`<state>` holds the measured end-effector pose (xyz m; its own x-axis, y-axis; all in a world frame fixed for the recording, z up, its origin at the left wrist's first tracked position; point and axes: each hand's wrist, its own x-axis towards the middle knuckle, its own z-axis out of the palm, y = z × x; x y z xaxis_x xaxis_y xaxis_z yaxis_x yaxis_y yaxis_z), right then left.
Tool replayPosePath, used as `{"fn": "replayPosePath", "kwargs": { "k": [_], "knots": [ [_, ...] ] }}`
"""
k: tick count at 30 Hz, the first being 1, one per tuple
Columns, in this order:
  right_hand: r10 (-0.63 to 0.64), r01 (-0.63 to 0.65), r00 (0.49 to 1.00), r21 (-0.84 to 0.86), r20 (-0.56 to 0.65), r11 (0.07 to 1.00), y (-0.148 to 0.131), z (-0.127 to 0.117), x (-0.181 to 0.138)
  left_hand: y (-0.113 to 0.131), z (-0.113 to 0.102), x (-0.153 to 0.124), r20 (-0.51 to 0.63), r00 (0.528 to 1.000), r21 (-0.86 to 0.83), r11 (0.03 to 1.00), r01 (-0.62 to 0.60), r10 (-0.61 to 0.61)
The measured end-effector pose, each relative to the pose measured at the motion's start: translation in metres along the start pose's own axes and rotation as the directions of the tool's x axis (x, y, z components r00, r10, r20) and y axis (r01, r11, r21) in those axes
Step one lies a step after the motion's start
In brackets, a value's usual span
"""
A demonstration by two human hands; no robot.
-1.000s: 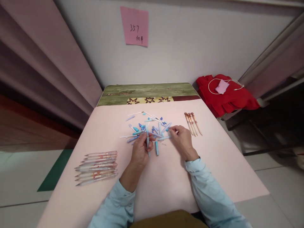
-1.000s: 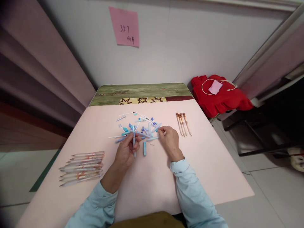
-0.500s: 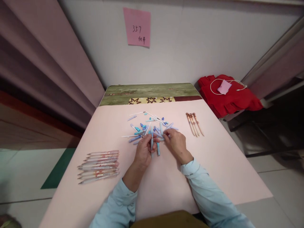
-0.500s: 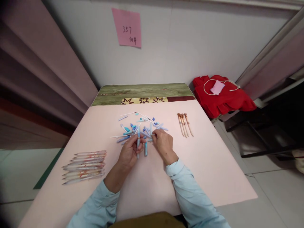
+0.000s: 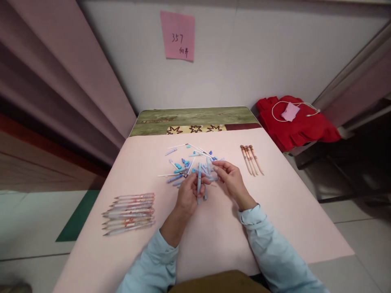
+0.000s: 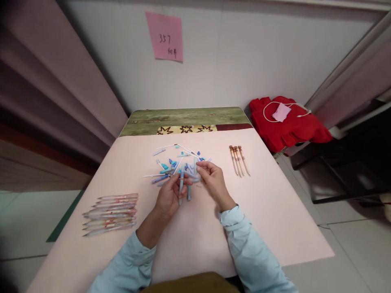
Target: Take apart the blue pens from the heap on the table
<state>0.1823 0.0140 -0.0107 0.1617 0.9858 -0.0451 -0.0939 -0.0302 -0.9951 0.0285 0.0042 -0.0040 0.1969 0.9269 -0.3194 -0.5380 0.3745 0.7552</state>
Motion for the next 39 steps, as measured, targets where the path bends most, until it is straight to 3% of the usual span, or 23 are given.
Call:
{"fn": "replayPosePath", "kwargs": {
  "k": [3, 7, 15, 20, 29, 33, 39],
  "knots": [
    [0.120, -0.144, 0.988, 0.283, 0.099, 0.948, 0.000, 0.005, 0.000, -0.002, 0.003, -0.003, 0.043, 0.999, 0.056, 0.998, 0.007, -0.009],
    [0.154, -0.169, 0.986, 0.396, 0.069, 0.903, 0.003, 0.008, 0.002, -0.004, 0.005, -0.006, 0.071, 0.996, 0.087, 0.995, 0.045, -0.051],
    [0.109, -0.171, 0.977, 0.366, 0.184, 0.915, 0.002, 0.013, -0.006, -0.005, 0.002, -0.003, 0.079, 0.996, 0.076, 0.997, 0.034, -0.040],
    [0.047, -0.112, 0.984, 0.392, 0.173, 0.913, 0.003, 0.021, -0.010, -0.008, 0.001, -0.003, 0.103, 0.993, 0.112, 0.993, 0.042, -0.054],
    [0.018, -0.055, 0.988, 0.240, 0.155, 0.969, -0.001, 0.020, -0.012, -0.011, 0.004, -0.004, 0.091, 0.990, 0.187, 0.978, 0.094, -0.112],
    [0.016, -0.038, 0.995, 0.225, 0.096, 0.974, -0.001, 0.016, -0.008, -0.011, 0.005, -0.007, 0.105, 0.982, 0.208, 0.969, 0.135, -0.159],
    [0.061, -0.005, 0.992, 0.445, -0.110, 0.896, -0.002, -0.002, 0.006, -0.009, 0.007, -0.010, 0.110, 0.970, 0.271, 0.945, 0.181, -0.218]
  ]
}}
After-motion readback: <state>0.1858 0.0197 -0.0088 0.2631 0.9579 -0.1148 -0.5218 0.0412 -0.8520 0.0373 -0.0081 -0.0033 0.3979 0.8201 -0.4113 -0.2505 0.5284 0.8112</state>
